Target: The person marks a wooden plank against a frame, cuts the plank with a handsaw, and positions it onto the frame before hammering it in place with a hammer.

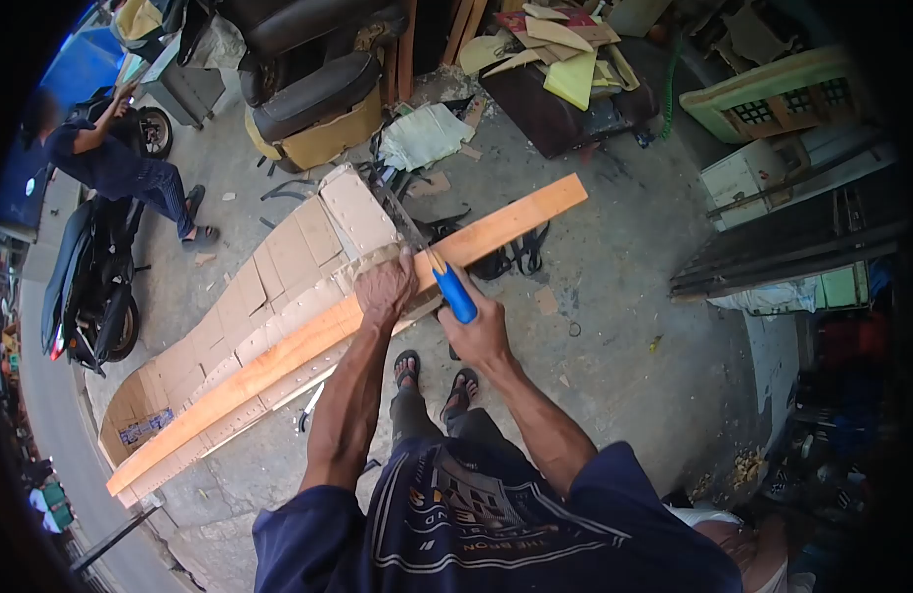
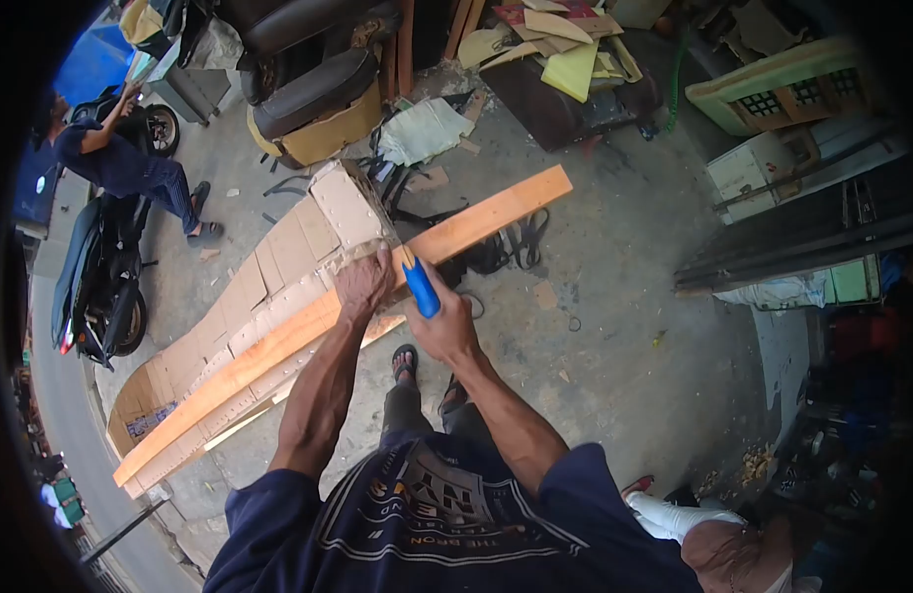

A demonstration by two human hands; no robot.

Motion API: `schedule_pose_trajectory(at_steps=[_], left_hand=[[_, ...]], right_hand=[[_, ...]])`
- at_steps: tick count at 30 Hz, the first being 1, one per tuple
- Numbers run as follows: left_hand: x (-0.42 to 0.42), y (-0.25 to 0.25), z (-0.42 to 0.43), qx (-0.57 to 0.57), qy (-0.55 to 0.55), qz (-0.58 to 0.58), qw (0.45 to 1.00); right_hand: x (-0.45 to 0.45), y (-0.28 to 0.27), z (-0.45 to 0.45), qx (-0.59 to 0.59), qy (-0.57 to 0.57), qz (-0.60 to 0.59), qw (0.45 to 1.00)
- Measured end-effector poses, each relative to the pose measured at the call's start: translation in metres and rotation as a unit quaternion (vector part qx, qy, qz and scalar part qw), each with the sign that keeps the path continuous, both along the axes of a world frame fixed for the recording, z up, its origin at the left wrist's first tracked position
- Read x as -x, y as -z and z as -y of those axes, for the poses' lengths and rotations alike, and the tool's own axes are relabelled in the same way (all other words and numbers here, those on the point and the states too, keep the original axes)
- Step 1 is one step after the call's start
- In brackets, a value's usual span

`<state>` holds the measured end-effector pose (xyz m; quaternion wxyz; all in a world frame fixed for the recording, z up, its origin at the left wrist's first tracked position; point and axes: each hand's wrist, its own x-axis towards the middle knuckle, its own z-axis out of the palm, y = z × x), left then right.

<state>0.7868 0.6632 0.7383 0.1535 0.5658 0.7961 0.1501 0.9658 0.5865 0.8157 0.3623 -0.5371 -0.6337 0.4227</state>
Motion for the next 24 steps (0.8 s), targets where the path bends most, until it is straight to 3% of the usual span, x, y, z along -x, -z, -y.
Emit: schedule_pose_trajectory(at_steps=[2,5,6,8,10,12,13,14,16,20,21,22,23,24], left_hand=[[0.006,-0.005,0.011,0.054,0.002,0.01,0.999],[0.008,0.005,0.008,0.001,-0.008,0.007,1.0],[0.008,0.002,0.009,0.039,-0.001,0.006,0.999],[0.009,-0.006,-0.007,0.035,0.014,0.014,0.999],[0.006,-0.01,0.013,0.031,0.023,0.026,0.999],[0.001,-0.012,0.004,0.043,0.02,0.021,0.999],[0.007,-0.012,0.015,0.067,0.021,0.011,0.997],[0.005,-0.007,0.013,0.065,0.007,0.015,0.998],[0.005,-0.004,0.004,0.003,-0.003,0.001,1.0],[0.004,-0.007,0.011,0.053,0.006,-0.001,0.999],[0.003,-0.007,0.023,0.069,0.023,-0.007,0.997],[0.003,-0.007,0.014,0.057,0.014,-0.006,0.998],[0.002,-0.007,0.011,0.054,0.005,-0.002,0.999],[0.005,-0.002,0.009,0.074,0.002,-0.004,0.997]], right_hand=[[-0.016,-0.001,0.029,0.007,0.002,0.0,1.0],[-0.09,-0.082,0.164,0.016,-0.034,0.062,0.997],[-0.085,-0.082,0.167,0.024,-0.034,0.058,0.997],[-0.078,-0.075,0.151,-0.006,-0.005,0.036,0.999],[-0.032,-0.006,0.073,0.027,0.023,0.005,0.999],[0.0,-0.003,0.003,0.029,0.006,0.012,0.999],[0.002,-0.013,0.001,0.054,-0.018,0.025,0.998],[-0.021,0.003,0.037,0.002,0.014,0.02,1.0],[-0.073,-0.06,0.132,0.007,-0.029,0.047,0.998],[-0.072,-0.067,0.137,-0.037,-0.012,0.033,0.999],[-0.047,-0.042,0.094,0.033,0.013,0.006,0.999],[-0.019,0.012,0.04,0.03,0.031,-0.016,0.999],[0.015,0.002,-0.004,-0.004,0.017,0.003,1.0],[0.008,0.0,0.013,0.007,0.024,0.003,1.0]])
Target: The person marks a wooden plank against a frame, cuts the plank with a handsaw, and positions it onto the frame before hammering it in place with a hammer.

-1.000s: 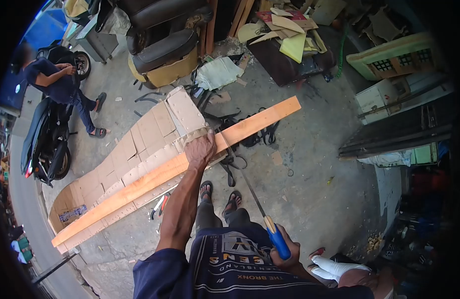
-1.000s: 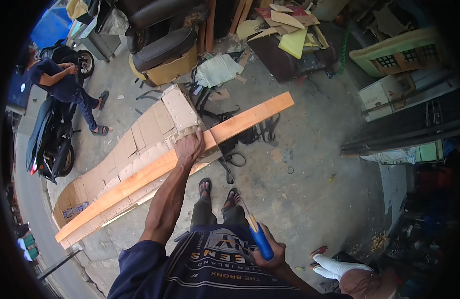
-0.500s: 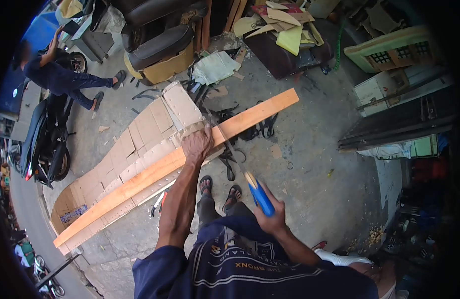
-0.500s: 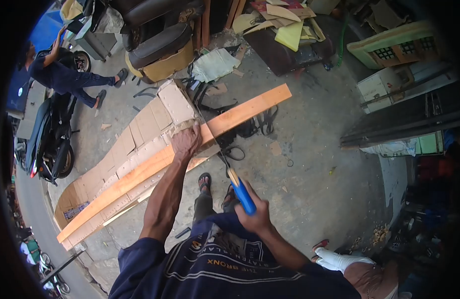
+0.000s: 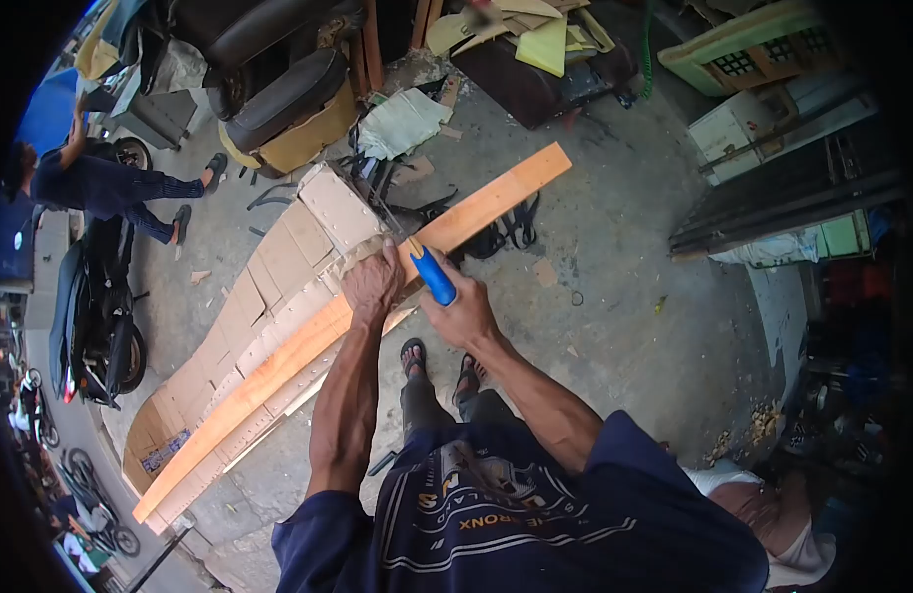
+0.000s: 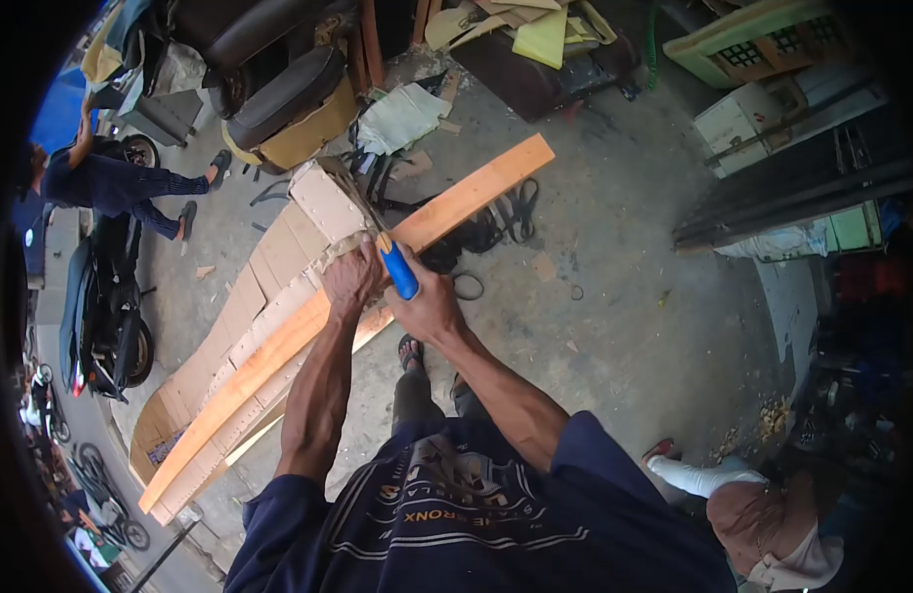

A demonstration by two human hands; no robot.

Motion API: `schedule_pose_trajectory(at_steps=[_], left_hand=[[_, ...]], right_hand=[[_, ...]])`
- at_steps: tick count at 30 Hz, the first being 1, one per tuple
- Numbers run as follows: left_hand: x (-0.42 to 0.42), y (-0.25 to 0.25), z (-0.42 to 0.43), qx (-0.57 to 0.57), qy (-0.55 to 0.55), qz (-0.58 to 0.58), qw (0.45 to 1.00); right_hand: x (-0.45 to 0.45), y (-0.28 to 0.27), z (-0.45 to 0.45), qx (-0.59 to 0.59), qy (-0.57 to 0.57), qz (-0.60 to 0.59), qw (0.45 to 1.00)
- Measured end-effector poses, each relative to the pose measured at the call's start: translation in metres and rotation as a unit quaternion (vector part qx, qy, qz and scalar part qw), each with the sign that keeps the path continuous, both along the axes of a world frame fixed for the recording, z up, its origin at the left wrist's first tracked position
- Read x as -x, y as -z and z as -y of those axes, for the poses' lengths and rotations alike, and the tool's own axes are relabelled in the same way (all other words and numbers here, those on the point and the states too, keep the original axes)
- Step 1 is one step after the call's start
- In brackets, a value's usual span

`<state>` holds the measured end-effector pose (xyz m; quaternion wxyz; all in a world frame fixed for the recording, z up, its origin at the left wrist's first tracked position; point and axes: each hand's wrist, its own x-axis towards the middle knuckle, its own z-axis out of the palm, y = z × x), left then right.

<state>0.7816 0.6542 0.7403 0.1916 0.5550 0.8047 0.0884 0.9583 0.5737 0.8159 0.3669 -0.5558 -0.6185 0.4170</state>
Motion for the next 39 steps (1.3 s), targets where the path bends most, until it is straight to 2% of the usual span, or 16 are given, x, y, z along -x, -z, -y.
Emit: schedule_pose_trajectory(at_steps=[2,4,13,14,16,17,18,22,23,25,27,28,29,31,34,39], left_hand=[[-0.005,0.001,0.009,-0.006,0.019,0.024,0.999],[0.003,0.006,-0.011,-0.063,0.0,-0.011,0.998],[0.001,0.001,0.001,-0.028,-0.003,0.013,1.0],[0.001,-0.002,-0.001,-0.003,-0.002,0.037,0.999],[0.005,0.003,-0.016,-0.063,-0.013,0.011,0.998],[0.003,0.004,-0.001,-0.077,-0.003,-0.012,0.997],[0.002,0.0,-0.001,0.004,-0.003,0.019,1.0],[0.001,-0.005,-0.011,0.004,0.0,0.014,1.0],[0.002,-0.006,-0.007,0.013,0.001,0.02,1.0],[-0.01,-0.005,-0.003,0.015,0.025,0.036,0.999],[0.0,0.013,-0.005,-0.056,-0.023,0.015,0.998],[0.001,0.052,-0.006,-0.224,-0.026,-0.085,0.971],[0.007,0.042,0.008,-0.206,-0.03,-0.088,0.974],[0.001,-0.002,-0.003,0.018,0.0,0.017,1.0],[0.004,-0.002,-0.01,-0.013,0.002,0.002,1.0],[0.001,-0.002,-0.006,-0.014,0.0,0.028,1.0]], right_hand=[[-0.03,-0.014,0.03,0.091,-0.014,-0.003,0.996],[-0.084,-0.067,0.124,0.023,-0.038,0.005,0.999],[-0.013,0.004,0.006,0.045,0.001,-0.035,0.998],[-0.041,-0.025,0.048,0.087,-0.023,0.035,0.995],[-0.084,-0.09,0.131,0.013,-0.064,0.041,0.997],[-0.093,-0.119,0.161,0.126,-0.045,-0.009,0.991],[-0.093,-0.113,0.163,0.117,-0.041,0.0,0.992],[-0.011,0.013,0.01,0.003,0.001,-0.009,1.0],[-0.012,0.018,0.009,0.012,0.002,-0.011,1.0],[-0.018,0.011,0.004,0.028,-0.016,-0.002,0.999],[-0.067,-0.05,0.1,-0.007,-0.031,-0.003,0.999],[-0.092,-0.076,0.137,-0.004,-0.055,0.03,0.998],[-0.093,-0.082,0.144,0.013,-0.061,0.027,0.998],[-0.097,-0.084,0.149,0.013,-0.043,0.034,0.998],[-0.031,0.008,0.044,0.04,0.0,0.018,0.999],[-0.074,-0.034,0.109,0.003,-0.012,-0.003,1.0]])
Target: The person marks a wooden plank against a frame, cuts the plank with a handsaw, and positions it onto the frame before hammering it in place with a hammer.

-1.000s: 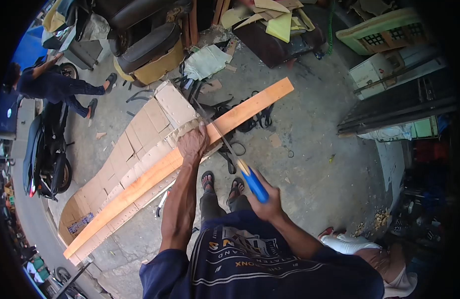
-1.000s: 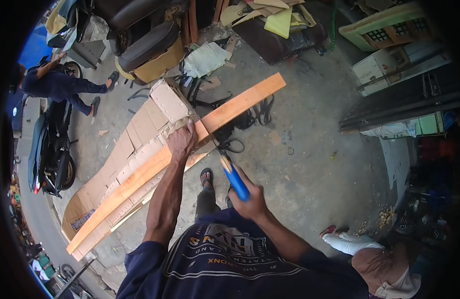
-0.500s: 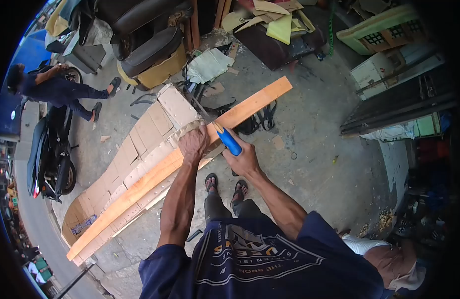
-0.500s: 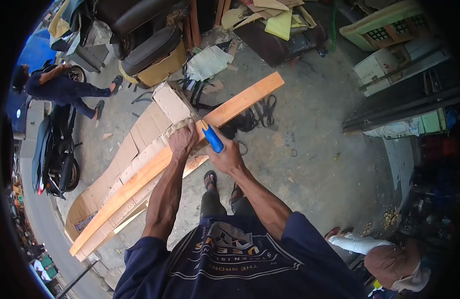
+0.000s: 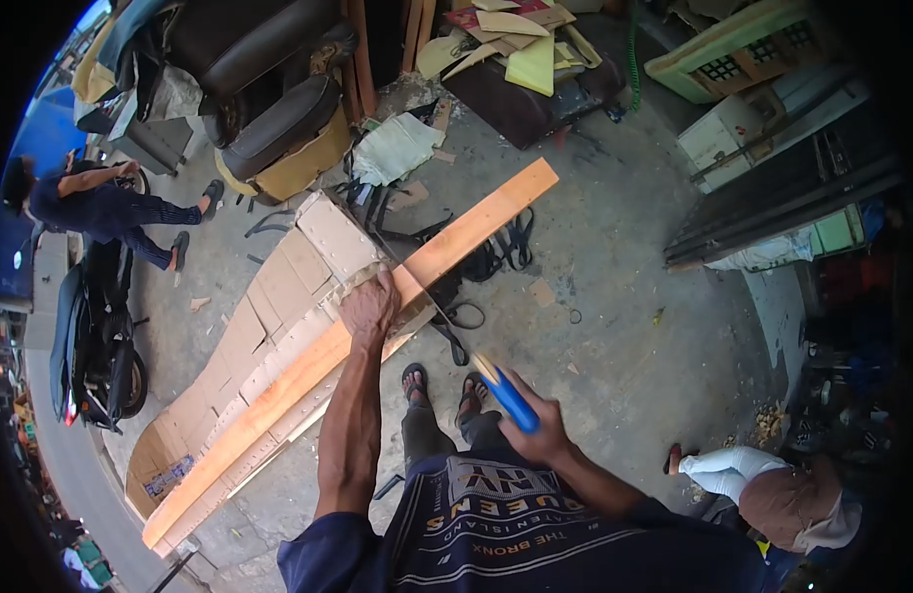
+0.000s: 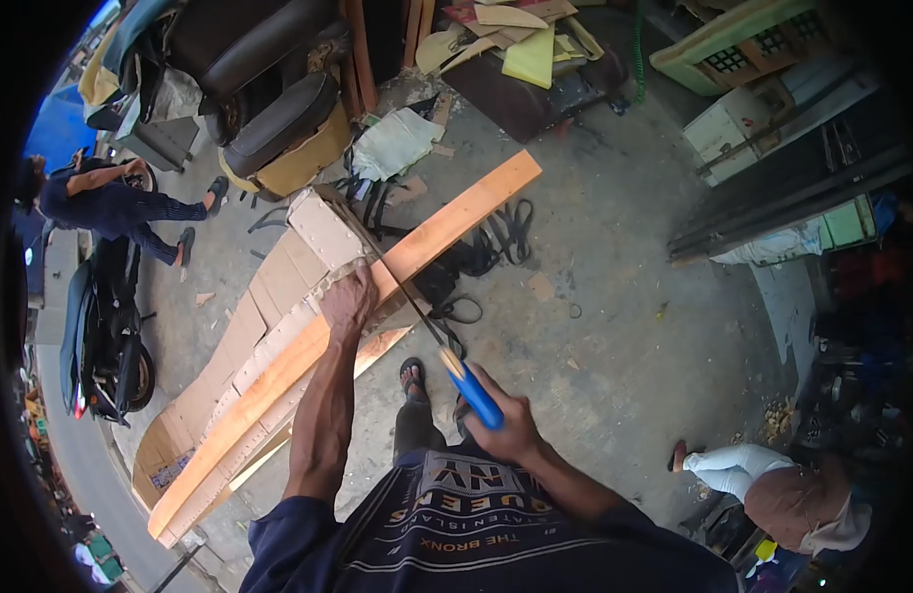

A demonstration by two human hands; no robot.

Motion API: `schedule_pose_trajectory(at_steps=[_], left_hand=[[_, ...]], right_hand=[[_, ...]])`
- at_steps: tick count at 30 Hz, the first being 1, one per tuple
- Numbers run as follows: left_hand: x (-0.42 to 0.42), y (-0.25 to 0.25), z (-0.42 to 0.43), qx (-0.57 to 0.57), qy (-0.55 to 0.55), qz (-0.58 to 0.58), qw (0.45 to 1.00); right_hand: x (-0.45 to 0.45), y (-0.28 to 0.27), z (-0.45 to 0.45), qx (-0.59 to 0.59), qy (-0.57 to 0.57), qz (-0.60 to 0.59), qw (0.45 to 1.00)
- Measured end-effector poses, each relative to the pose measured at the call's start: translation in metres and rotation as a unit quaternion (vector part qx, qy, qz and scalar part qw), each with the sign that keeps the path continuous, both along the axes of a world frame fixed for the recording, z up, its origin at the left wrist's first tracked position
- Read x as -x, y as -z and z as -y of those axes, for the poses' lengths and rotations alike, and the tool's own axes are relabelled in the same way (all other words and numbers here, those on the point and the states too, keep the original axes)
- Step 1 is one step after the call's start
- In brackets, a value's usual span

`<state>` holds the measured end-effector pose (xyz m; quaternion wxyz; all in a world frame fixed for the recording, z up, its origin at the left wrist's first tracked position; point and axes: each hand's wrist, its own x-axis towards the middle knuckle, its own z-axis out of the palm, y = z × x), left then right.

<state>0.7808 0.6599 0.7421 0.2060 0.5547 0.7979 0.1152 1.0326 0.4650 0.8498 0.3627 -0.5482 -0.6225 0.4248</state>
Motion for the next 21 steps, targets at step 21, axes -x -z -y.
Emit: schedule_pose_trajectory(at_steps=[21], left_hand=[[0.012,-0.001,-0.012,0.021,-0.04,-0.04,0.998]], right_hand=[[-0.125,0.167,-0.018,-0.038,0.007,0.259,0.965]])
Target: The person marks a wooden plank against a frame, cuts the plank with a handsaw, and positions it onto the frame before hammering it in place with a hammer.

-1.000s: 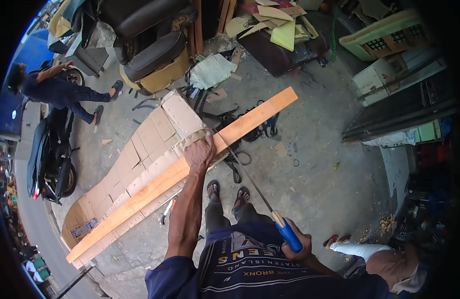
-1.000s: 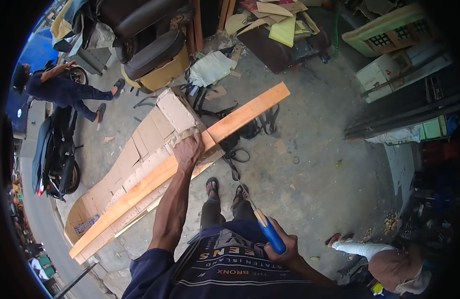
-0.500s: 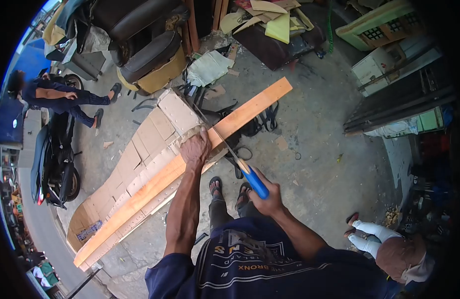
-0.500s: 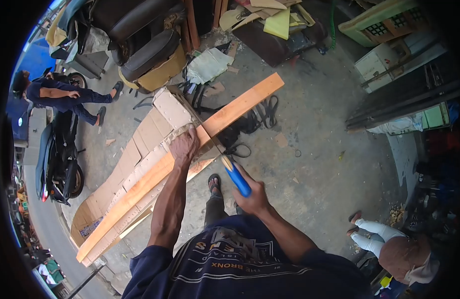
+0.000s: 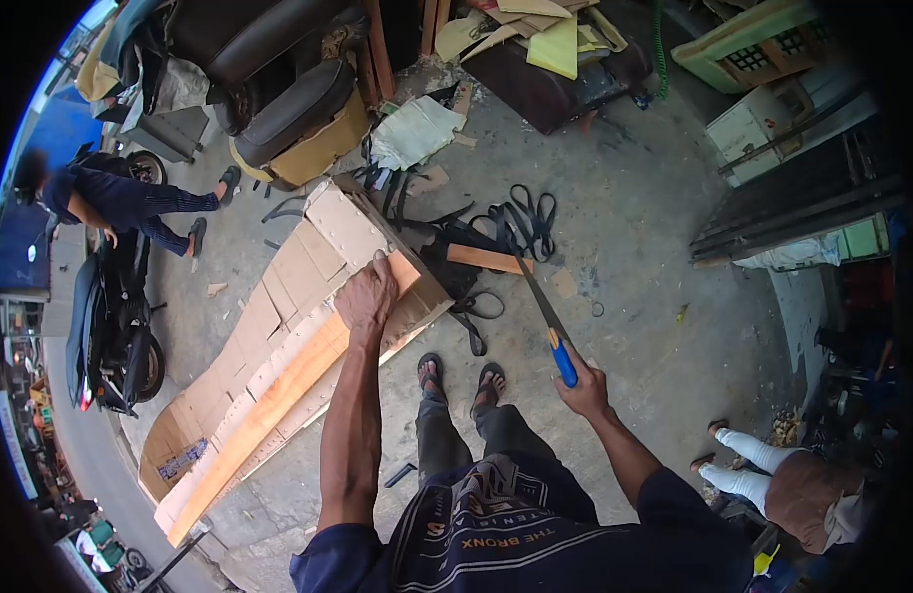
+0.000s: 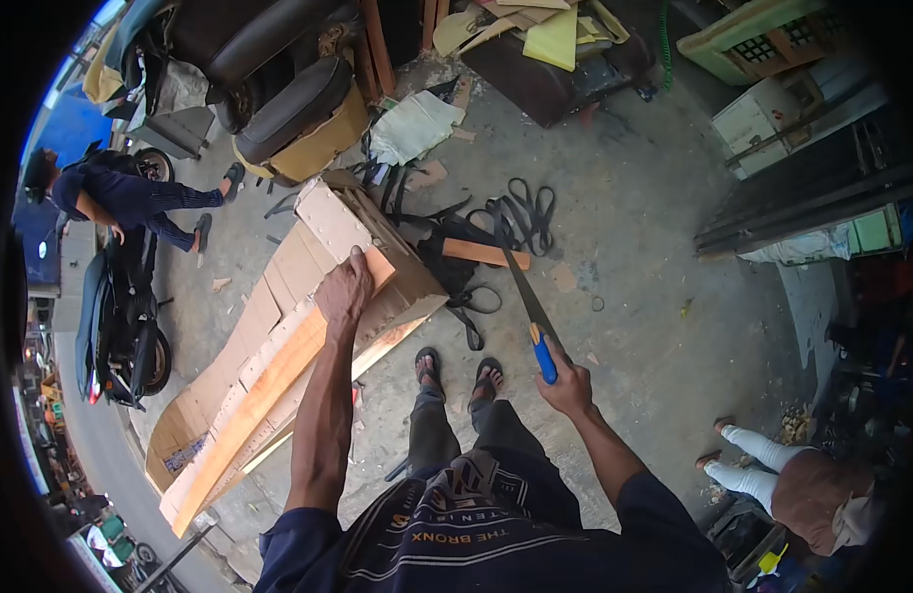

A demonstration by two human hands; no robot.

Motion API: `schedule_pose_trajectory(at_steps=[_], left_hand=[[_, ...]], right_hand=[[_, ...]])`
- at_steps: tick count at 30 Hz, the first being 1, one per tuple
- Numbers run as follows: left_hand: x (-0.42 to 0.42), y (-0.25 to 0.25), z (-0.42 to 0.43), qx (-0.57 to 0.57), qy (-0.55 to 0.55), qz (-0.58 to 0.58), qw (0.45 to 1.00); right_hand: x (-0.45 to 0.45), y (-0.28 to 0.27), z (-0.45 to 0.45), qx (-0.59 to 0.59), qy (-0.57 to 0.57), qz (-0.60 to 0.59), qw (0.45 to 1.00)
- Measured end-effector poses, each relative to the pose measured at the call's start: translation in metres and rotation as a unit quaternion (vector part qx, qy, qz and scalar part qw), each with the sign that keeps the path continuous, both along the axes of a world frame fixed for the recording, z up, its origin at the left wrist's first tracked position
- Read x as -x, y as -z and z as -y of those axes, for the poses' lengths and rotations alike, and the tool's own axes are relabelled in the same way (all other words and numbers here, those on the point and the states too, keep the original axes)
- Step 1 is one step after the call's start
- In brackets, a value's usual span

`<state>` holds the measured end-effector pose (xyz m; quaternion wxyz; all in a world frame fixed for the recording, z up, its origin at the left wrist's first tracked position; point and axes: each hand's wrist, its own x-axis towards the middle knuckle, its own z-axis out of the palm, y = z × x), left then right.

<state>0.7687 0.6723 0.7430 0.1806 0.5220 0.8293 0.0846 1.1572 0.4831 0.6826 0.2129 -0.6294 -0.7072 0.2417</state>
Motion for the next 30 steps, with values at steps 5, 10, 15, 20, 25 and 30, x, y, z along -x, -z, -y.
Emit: schedule_pose_trajectory(at_steps=[5,10,15,20,25,30], left_hand=[[-0.004,-0.006,-0.003,0.014,-0.001,-0.027,1.0],[-0.006,-0.007,0.006,-0.012,0.02,-0.025,0.999],[0.01,0.001,0.023,-0.185,0.058,0.097,0.976],[0.103,-0.009,0.124,-0.387,-0.072,0.046,0.918],[0.304,0.04,0.354,-0.363,-0.592,0.065,0.717],[0.399,0.059,0.462,-0.468,-0.705,0.286,0.451]], right_hand=[[0.017,0.094,-0.112,-0.006,-0.071,0.115,0.991],[0.097,0.095,-0.156,0.086,-0.009,0.009,0.996],[0.197,-0.085,-0.125,-0.182,-0.117,-0.169,0.962],[0.285,-0.105,-0.159,-0.14,-0.377,0.093,0.911],[0.321,-0.096,-0.15,-0.124,-0.372,0.222,0.893],[0.279,-0.107,-0.027,-0.033,-0.424,0.282,0.86]])
